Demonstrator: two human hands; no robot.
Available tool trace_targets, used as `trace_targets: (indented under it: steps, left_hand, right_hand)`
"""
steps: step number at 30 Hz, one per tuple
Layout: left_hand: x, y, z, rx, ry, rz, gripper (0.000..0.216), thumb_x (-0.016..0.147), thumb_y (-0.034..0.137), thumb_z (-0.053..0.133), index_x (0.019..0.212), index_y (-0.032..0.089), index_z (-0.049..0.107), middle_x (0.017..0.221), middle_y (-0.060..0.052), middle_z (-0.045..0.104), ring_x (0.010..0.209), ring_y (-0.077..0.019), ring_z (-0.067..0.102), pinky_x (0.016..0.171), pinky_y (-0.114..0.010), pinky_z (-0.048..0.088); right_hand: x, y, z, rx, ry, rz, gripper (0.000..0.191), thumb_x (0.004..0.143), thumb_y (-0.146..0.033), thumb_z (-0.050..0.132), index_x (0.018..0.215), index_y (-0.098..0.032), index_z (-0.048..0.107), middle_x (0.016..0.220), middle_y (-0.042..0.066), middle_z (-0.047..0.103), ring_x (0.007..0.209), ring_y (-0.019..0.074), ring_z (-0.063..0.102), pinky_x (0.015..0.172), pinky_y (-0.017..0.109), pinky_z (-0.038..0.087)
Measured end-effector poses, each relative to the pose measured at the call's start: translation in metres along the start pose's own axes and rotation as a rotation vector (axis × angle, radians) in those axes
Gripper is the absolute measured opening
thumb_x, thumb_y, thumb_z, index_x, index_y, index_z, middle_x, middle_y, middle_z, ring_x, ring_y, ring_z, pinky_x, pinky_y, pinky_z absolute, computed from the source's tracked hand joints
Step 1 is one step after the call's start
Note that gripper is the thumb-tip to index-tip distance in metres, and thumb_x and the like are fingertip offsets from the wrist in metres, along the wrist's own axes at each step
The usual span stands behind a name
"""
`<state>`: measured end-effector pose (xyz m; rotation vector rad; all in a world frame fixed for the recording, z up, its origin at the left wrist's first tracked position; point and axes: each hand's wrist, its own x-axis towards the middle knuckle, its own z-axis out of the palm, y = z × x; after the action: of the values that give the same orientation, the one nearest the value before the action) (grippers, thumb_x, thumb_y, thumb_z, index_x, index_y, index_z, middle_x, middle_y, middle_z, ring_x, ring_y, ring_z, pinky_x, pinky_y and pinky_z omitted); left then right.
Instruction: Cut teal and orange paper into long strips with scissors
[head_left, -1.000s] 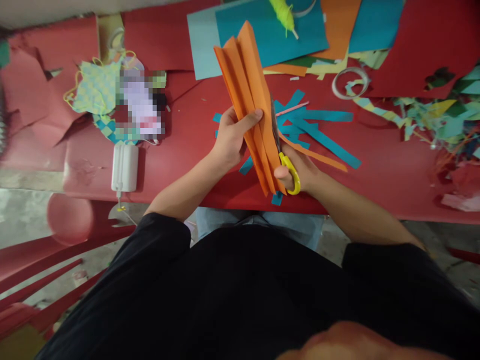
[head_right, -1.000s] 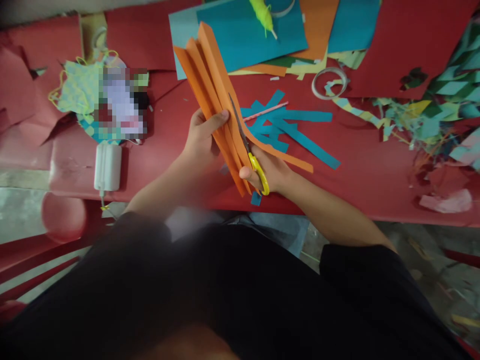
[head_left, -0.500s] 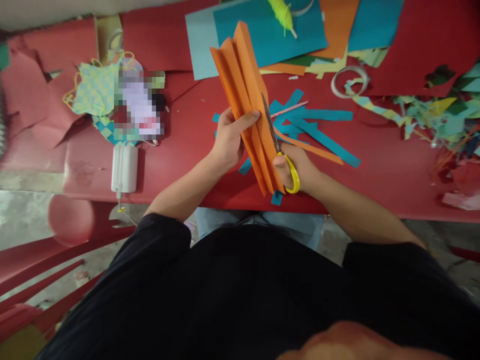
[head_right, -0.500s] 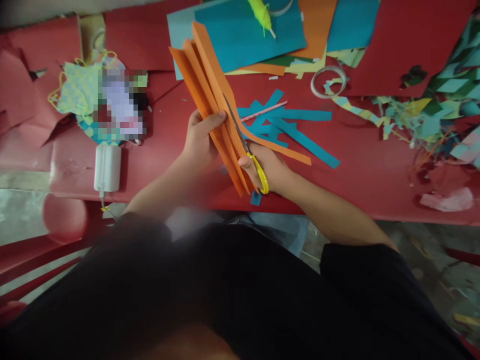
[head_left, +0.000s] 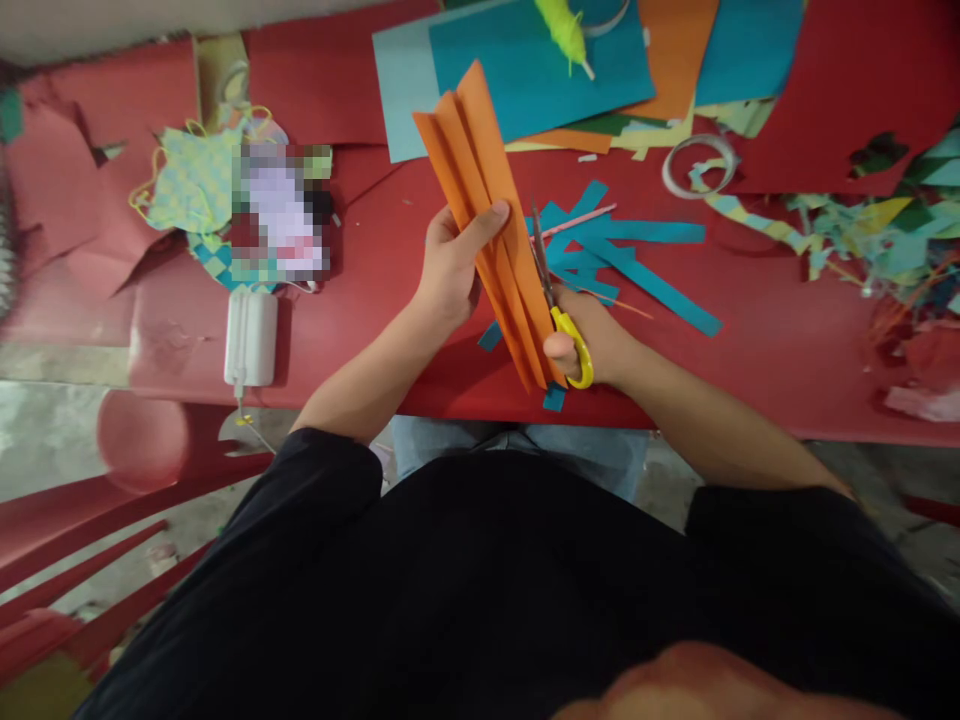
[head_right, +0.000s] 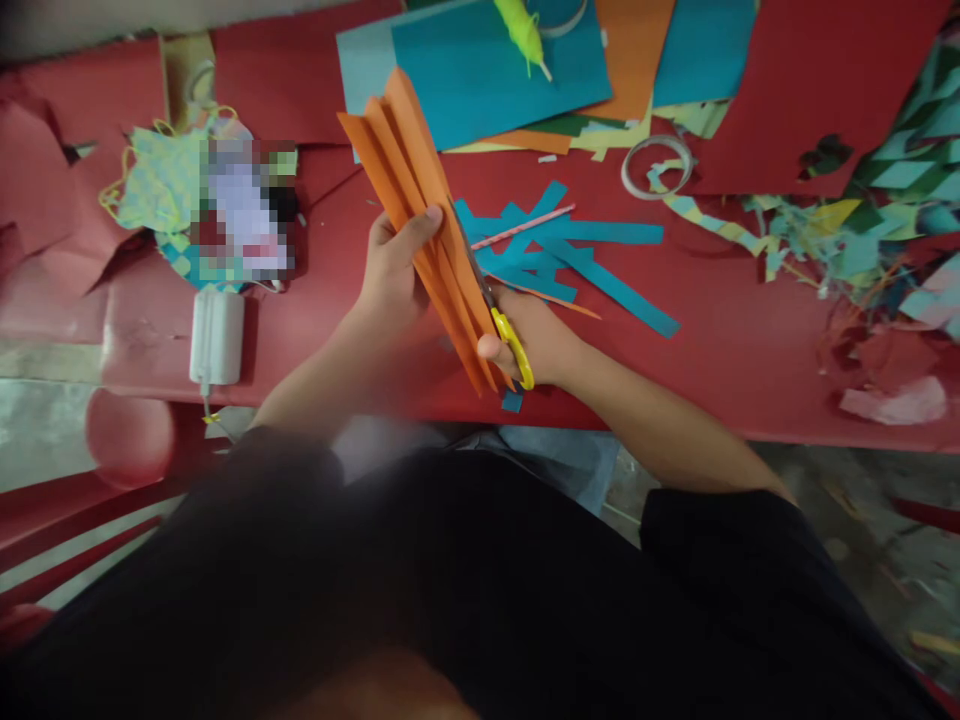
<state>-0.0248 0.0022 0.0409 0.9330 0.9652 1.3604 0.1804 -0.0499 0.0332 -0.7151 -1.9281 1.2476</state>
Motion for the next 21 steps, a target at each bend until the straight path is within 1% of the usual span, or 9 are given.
trace_targets:
  steps: [3, 5, 7, 10, 15, 18, 21]
  left_hand:
    - [-0.004, 0.002, 0.004, -0.007, -0.026, -0.042, 0.059, 0.087, 0.076, 0.083, 0.096, 0.019, 0.070, 0.087, -0.002, 0.071, 0.094, -0.0209, 0.080, 0.096, -0.039, 0.067]
    - [-0.008, 0.003, 0.007, -0.024, -0.040, -0.062, 0.055, 0.087, 0.072, 0.086, 0.096, 0.019, 0.070, 0.087, -0.002, 0.071, 0.093, -0.0210, 0.080, 0.095, -0.039, 0.068]
    - [-0.011, 0.002, 0.008, -0.043, -0.050, -0.071, 0.048, 0.089, 0.063, 0.089, 0.096, 0.019, 0.071, 0.087, -0.001, 0.072, 0.095, -0.0221, 0.081, 0.096, -0.040, 0.069]
    - [-0.013, 0.000, 0.009, -0.065, -0.061, -0.068, 0.037, 0.091, 0.051, 0.091, 0.095, 0.019, 0.072, 0.090, -0.002, 0.073, 0.098, -0.0233, 0.081, 0.098, -0.042, 0.069]
    - [-0.014, -0.003, 0.008, -0.112, -0.045, -0.120, 0.027, 0.093, 0.040, 0.090, 0.098, 0.020, 0.073, 0.095, -0.003, 0.074, 0.109, -0.0272, 0.082, 0.104, -0.046, 0.068]
    - [-0.014, -0.004, 0.008, -0.130, -0.019, -0.146, 0.024, 0.093, 0.037, 0.089, 0.099, 0.021, 0.072, 0.098, -0.003, 0.075, 0.114, -0.0295, 0.082, 0.106, -0.049, 0.068]
    - [-0.014, -0.004, 0.008, -0.125, -0.026, -0.132, 0.026, 0.092, 0.039, 0.090, 0.099, 0.021, 0.073, 0.097, -0.002, 0.076, 0.113, -0.0283, 0.082, 0.104, -0.047, 0.069]
  right_hand:
    - [0.000, 0.000, -0.001, 0.018, -0.021, -0.002, 0.085, 0.092, -0.097, 0.057, 0.140, -0.029, 0.073, 0.123, 0.011, 0.077, 0.128, 0.0389, 0.072, 0.118, 0.054, 0.057]
    - [0.001, -0.003, -0.001, 0.071, -0.024, 0.010, 0.082, 0.093, -0.095, 0.058, 0.141, -0.030, 0.074, 0.125, 0.010, 0.078, 0.129, 0.0392, 0.073, 0.117, 0.052, 0.059]
    - [0.003, -0.007, -0.001, 0.117, -0.021, 0.012, 0.081, 0.093, -0.093, 0.059, 0.143, -0.030, 0.074, 0.129, 0.010, 0.078, 0.134, 0.0402, 0.071, 0.120, 0.053, 0.058]
    - [0.005, -0.012, 0.000, 0.129, -0.013, 0.002, 0.081, 0.093, -0.092, 0.060, 0.143, -0.030, 0.074, 0.131, 0.011, 0.078, 0.143, 0.0411, 0.066, 0.130, 0.055, 0.051]
    - [0.006, -0.013, 0.003, 0.076, 0.054, 0.027, 0.073, 0.099, -0.088, 0.056, 0.140, -0.031, 0.075, 0.130, 0.011, 0.079, 0.146, 0.0400, 0.064, 0.132, 0.057, 0.049]
    - [0.007, -0.016, 0.005, 0.045, 0.089, 0.001, 0.065, 0.104, -0.083, 0.053, 0.134, -0.030, 0.077, 0.129, 0.011, 0.079, 0.146, 0.0383, 0.065, 0.135, 0.058, 0.044]
    - [0.006, -0.017, 0.005, 0.014, 0.103, 0.002, 0.061, 0.106, -0.078, 0.056, 0.131, -0.028, 0.078, 0.134, 0.012, 0.077, 0.146, 0.0368, 0.064, 0.134, 0.055, 0.045]
